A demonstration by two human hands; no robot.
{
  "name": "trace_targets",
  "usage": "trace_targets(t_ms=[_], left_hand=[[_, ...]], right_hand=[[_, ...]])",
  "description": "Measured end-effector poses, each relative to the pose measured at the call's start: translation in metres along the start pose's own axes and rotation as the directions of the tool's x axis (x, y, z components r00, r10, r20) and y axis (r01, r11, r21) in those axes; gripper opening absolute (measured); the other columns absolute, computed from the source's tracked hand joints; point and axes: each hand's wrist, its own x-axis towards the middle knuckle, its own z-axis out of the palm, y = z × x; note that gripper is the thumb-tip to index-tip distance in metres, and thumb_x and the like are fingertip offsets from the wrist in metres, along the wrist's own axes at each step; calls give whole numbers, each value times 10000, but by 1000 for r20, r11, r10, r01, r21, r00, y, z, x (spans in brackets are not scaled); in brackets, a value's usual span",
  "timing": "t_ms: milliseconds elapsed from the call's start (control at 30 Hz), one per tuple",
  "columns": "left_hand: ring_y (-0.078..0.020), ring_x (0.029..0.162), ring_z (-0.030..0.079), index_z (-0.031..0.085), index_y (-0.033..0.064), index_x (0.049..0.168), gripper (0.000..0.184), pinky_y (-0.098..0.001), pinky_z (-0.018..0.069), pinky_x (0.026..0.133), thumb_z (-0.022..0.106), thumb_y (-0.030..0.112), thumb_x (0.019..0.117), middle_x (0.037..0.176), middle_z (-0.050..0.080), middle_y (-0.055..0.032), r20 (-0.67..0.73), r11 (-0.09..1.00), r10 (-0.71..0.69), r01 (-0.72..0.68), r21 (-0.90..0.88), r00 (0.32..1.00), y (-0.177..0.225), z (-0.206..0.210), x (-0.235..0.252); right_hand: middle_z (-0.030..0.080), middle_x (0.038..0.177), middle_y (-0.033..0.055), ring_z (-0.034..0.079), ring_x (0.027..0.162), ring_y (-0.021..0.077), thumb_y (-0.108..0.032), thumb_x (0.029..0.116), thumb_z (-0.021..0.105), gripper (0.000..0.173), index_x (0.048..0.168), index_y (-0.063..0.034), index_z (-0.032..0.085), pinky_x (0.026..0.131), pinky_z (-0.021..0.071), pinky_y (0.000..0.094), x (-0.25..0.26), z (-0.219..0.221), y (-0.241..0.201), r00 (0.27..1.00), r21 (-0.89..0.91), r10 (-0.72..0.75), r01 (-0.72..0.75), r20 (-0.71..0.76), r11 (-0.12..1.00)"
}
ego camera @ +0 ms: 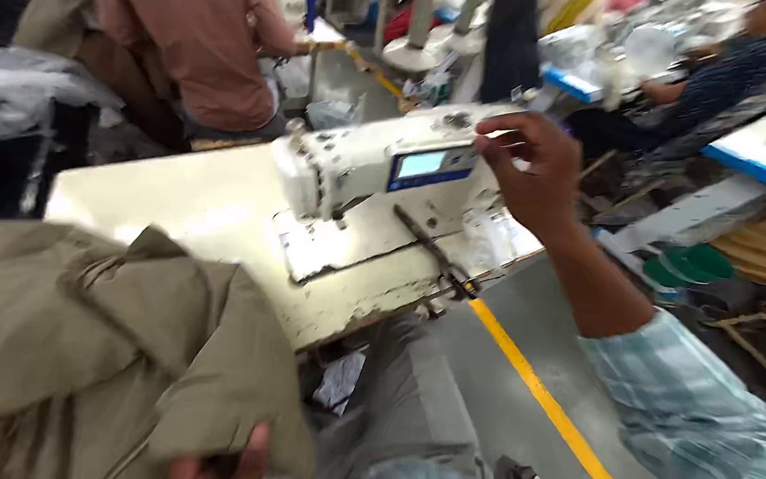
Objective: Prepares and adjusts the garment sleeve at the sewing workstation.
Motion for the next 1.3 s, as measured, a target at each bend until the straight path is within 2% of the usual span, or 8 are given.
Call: trace_targets(t_ms=[333,567,700,833,933,1000,1100,1300], left_hand=[[-92,946,709,539,82,1284,273,-263,618,828,480,16,1025,1062,694,-12,-229,977,-119,73,-201,966,-11,-7,0],[-157,979,719,551,69,1267,244,-333,616,872,498,100,1031,1102,701,-83,-154,916,-193,122,-382,969,-10,-18,-6],[-155,962,723,590,99,1234,259,-323,616,848,595,109,975,1085,714,-84,-78,871,-196,136,-473,978,-14,-15,-8],[-131,954,698,568,122,1295,499,-298,593,844,702,436,931,1105,694,-47,59,869,-199,203,-452,978,-9,-10,-8],[-167,1161,650,493,23,1387,570,-351,545,1023,592,440,1010,1287,637,-68,145,982,-102,123,-145,984,1,-10,-6],[-179,1181,647,609,-30,1309,417,-350,550,1025,488,294,1076,1263,665,-102,138,967,73,-104,231,988,6,-15,0],[-50,865,642,729,47,1090,294,-215,547,743,465,156,1021,965,684,-35,164,641,319,-340,688,933,12,-19,12],[1,758,643,768,151,1008,308,-189,531,629,473,126,922,891,716,44,290,530,282,-401,747,914,19,-25,27]], right_hand=[[709,917,-41,680,811,47,-203,935,756,86,973,-126,758,704,613,234,-150,124,-191,954,712,-89,-149,285,686],[678,1073,-27,661,928,51,-409,866,827,495,1222,-104,668,766,604,232,-168,136,-221,876,684,-120,-273,468,677],[661,990,-17,648,841,39,-412,905,786,399,1131,-97,689,698,588,206,-165,134,-225,901,678,-98,-244,424,693],[634,1120,24,636,934,102,-570,846,773,669,1321,-119,636,715,580,278,-157,132,-227,901,468,-104,-118,422,876],[664,1101,53,660,885,127,-297,882,731,487,1311,-79,652,690,588,302,-158,138,-222,915,390,-70,-100,398,915],[681,1056,5,670,842,77,-170,938,658,342,1270,-88,674,691,603,268,-156,138,-214,860,497,9,-304,511,813],[710,976,52,687,835,117,-107,990,642,194,1170,-45,680,760,600,296,-149,129,-209,555,543,-28,-800,831,256],[694,1022,17,670,944,70,-92,994,637,154,1144,-64,655,891,567,277,-165,128,-212,452,429,-141,-888,881,-168]])
